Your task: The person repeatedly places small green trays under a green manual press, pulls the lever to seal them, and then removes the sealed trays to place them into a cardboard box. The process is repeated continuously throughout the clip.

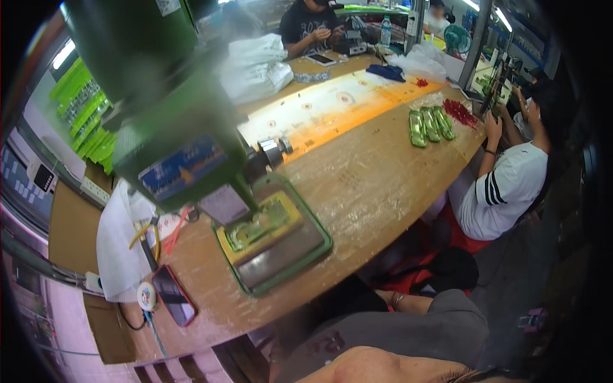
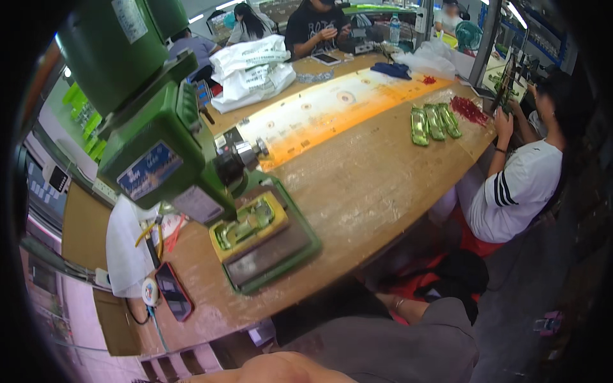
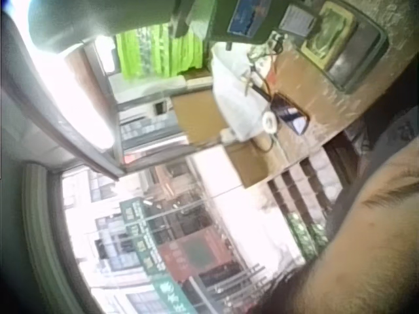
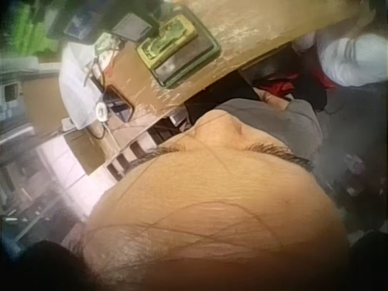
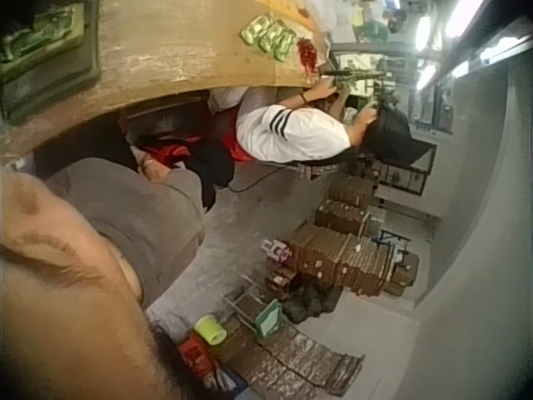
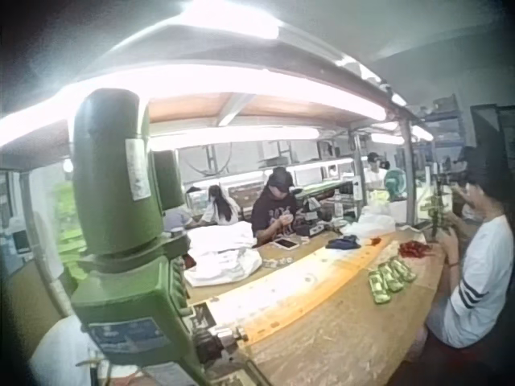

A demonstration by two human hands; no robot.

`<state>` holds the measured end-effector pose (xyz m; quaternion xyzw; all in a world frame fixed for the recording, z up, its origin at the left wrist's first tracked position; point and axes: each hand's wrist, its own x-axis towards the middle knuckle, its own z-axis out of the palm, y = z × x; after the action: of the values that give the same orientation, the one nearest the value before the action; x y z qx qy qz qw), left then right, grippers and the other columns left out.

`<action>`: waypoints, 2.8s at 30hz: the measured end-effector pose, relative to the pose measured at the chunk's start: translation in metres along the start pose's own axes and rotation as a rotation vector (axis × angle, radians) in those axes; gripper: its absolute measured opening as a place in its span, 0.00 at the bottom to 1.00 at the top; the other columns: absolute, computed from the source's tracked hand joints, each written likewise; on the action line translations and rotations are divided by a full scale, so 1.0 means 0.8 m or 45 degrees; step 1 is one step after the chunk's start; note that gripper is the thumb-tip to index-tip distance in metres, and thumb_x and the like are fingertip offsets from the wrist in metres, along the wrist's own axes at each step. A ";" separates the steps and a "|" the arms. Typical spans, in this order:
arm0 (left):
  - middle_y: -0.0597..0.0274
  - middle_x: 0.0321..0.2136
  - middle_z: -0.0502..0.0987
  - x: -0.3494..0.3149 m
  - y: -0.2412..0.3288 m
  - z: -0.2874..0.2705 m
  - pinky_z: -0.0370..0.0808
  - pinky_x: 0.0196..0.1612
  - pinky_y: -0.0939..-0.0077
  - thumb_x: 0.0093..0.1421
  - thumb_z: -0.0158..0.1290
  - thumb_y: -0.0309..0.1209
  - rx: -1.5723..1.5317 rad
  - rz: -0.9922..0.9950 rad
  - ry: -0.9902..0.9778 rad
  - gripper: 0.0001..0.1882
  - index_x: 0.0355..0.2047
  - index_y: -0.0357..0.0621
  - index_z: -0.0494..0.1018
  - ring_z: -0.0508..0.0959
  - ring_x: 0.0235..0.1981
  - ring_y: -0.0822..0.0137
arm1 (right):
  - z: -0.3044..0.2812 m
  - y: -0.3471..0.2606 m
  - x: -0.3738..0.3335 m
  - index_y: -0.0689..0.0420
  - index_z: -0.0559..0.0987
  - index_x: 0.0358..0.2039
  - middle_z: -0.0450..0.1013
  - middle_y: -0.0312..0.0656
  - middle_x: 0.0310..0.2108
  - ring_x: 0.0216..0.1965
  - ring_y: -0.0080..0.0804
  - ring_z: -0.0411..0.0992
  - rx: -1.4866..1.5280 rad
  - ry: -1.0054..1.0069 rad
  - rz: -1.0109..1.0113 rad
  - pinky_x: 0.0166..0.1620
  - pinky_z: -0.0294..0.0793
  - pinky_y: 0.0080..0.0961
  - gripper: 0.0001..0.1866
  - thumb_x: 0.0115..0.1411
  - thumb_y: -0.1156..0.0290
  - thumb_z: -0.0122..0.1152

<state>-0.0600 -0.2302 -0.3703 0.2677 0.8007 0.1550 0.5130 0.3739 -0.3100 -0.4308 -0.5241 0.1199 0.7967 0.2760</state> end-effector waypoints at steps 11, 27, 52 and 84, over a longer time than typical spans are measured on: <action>0.38 0.59 0.67 -0.041 0.005 -0.032 0.58 0.65 0.69 0.67 0.45 0.55 0.155 0.221 -0.069 0.39 0.59 0.26 0.64 0.64 0.63 0.49 | 0.296 -0.168 -0.437 0.62 0.80 0.35 0.80 0.39 0.32 0.34 0.28 0.77 -1.502 -0.624 -1.260 0.41 0.76 0.24 0.10 0.64 0.69 0.55; 0.44 0.28 0.77 -0.369 0.093 -0.189 0.72 0.37 0.56 0.66 0.49 0.42 0.340 0.838 -0.112 0.19 0.31 0.36 0.77 0.77 0.32 0.46 | 0.471 -0.407 -0.314 0.60 0.66 0.19 0.56 0.29 0.15 0.19 0.15 0.55 -2.164 0.037 -1.931 0.22 0.54 0.21 0.19 0.64 0.68 0.60; 0.40 0.46 0.75 -0.267 -0.303 -0.381 0.72 0.53 0.53 0.52 0.64 0.32 0.870 0.153 1.518 0.29 0.52 0.30 0.69 0.75 0.47 0.42 | 0.162 -0.464 -0.382 0.58 0.68 0.54 0.76 0.48 0.32 0.22 0.33 0.77 -0.235 0.825 -1.871 0.19 0.76 0.26 0.18 0.65 0.67 0.55; 0.46 0.52 0.69 -0.338 0.379 -0.138 0.71 0.54 0.59 0.43 0.71 0.36 0.721 2.027 0.021 0.47 0.62 0.35 0.63 0.74 0.50 0.48 | 0.447 -0.150 -0.373 0.60 0.72 0.56 0.74 0.36 0.28 0.17 0.18 0.68 -1.086 -0.668 -1.099 0.20 0.70 0.17 0.19 0.67 0.70 0.47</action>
<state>0.0111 -0.1412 0.0351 0.8694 0.3853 0.2656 0.1585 0.2562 -0.1337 0.0009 -0.3768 -0.4982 0.6935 0.3590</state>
